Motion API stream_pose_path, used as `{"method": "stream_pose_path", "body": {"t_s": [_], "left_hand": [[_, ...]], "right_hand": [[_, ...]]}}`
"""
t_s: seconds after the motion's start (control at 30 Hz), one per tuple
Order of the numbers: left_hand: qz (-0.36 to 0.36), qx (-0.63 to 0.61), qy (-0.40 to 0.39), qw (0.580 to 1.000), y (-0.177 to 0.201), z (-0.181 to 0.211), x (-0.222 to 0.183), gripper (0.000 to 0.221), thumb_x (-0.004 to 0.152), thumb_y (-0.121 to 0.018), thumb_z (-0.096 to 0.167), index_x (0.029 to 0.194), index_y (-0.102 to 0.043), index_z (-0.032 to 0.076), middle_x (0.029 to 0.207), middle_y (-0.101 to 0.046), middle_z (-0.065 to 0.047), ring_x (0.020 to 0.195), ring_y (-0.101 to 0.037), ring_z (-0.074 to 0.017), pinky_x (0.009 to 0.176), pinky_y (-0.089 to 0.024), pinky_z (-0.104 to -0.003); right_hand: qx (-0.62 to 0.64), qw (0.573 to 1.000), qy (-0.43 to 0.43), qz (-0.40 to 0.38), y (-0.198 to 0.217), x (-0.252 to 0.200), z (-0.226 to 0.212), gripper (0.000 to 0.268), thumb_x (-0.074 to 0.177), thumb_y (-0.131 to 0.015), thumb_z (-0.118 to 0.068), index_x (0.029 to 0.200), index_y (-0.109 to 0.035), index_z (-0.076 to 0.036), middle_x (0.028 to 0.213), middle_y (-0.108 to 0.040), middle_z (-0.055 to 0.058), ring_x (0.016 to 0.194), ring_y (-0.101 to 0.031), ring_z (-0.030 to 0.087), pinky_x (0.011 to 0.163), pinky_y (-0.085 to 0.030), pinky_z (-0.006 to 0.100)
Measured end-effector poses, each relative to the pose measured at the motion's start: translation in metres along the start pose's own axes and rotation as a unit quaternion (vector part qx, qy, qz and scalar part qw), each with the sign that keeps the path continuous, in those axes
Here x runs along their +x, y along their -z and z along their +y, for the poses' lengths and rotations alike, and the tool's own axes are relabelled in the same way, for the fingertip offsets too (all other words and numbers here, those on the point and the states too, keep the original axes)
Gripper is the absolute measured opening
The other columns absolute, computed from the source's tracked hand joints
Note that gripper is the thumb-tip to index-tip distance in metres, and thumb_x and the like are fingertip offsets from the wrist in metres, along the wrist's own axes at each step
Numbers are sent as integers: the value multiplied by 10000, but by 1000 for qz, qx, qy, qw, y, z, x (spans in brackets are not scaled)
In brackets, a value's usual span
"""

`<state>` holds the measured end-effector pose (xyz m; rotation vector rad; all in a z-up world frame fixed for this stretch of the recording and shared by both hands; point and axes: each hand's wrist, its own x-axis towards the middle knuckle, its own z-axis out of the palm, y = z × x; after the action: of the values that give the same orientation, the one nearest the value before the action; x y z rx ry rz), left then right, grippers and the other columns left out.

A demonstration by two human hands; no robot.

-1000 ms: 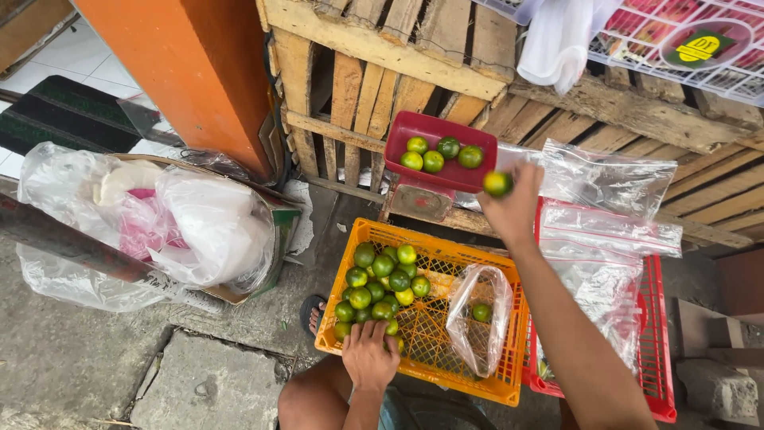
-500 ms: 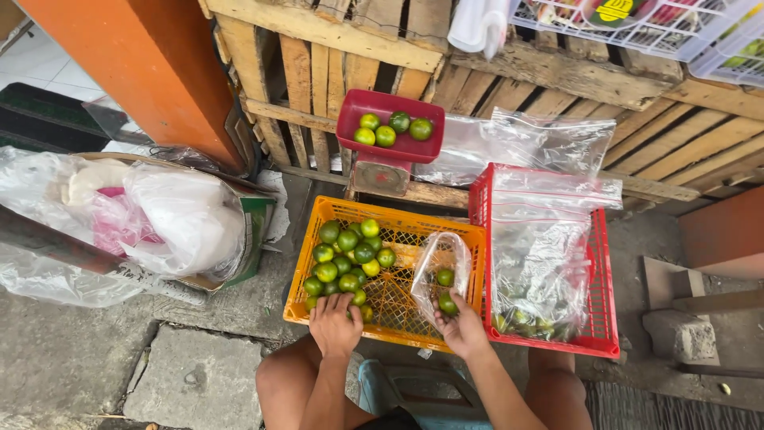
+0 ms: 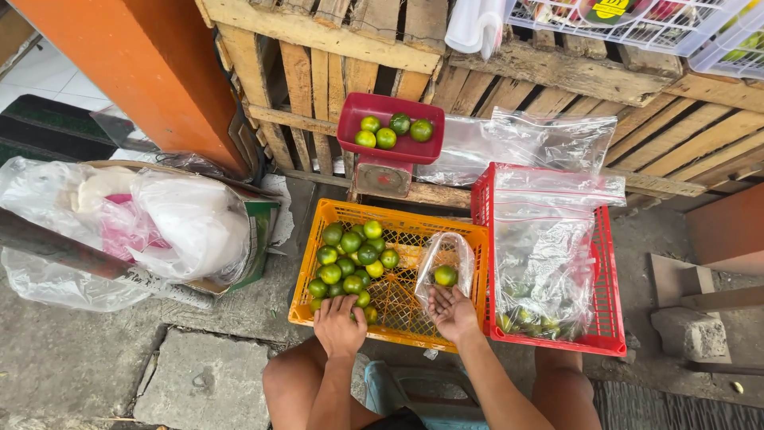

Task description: The person picks green limes from an orange crate and places them into a red weighing tray. They then transfer the limes into a clear plastic bag, seal it, and place the bag into a red crate. The process is repeated to pack multiple bags of limes.

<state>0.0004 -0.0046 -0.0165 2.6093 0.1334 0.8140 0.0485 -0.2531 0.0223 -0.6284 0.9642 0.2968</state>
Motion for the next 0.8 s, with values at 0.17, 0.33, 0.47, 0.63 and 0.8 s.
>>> {"method": "stream_pose_path", "body": {"t_s": [0.17, 0.33, 0.47, 0.63, 0.8], "left_hand": [[22, 1, 5, 1000, -3, 0, 1, 214, 810, -568, 215, 875, -772, 236, 814, -700, 54, 820, -626, -207, 672, -452, -353], [44, -7, 9, 999, -1, 3, 3, 214, 847, -544, 198, 838, -750, 254, 766, -661, 65, 808, -632, -165, 696, -447, -309], [48, -21, 12, 999, 4, 6, 6, 208, 852, -540, 197, 821, -742, 234, 748, -653, 46, 788, -624, -172, 680, -445, -310], [14, -31, -2, 999, 7, 3, 6, 234, 825, -574, 211, 880, -796, 157, 857, -727, 5, 806, -599, -250, 652, -441, -380], [26, -42, -4, 999, 6, 2, 8, 220, 822, -574, 209, 865, -783, 161, 848, -721, -1, 780, -607, -246, 634, -438, -375]], "right_hand": [[-3, 1000, 12, -9, 39, 51, 6, 332, 1068, -508, -370, 889, -632, -120, 834, -638, 56, 764, -595, 244, 691, -501, 347], [-9, 999, 31, -33, 4, 39, -19, 193, 1013, -571, -350, 931, -623, -183, 810, -623, -21, 771, -598, 216, 685, -491, 327], [-29, 990, 107, -86, -71, 9, -46, 137, 1013, -598, -298, 940, -618, -184, 826, -620, -32, 789, -603, 194, 710, -500, 312], [-59, 979, 182, -68, -202, -89, -72, 85, 1076, -515, -63, 1139, -570, -75, 943, -592, 47, 836, -568, 131, 751, -508, 226], [-326, 867, 349, -140, -276, -70, -99, 292, 997, -582, 33, 1285, -551, 4, 1099, -634, 128, 878, -646, 184, 785, -583, 274]]}}
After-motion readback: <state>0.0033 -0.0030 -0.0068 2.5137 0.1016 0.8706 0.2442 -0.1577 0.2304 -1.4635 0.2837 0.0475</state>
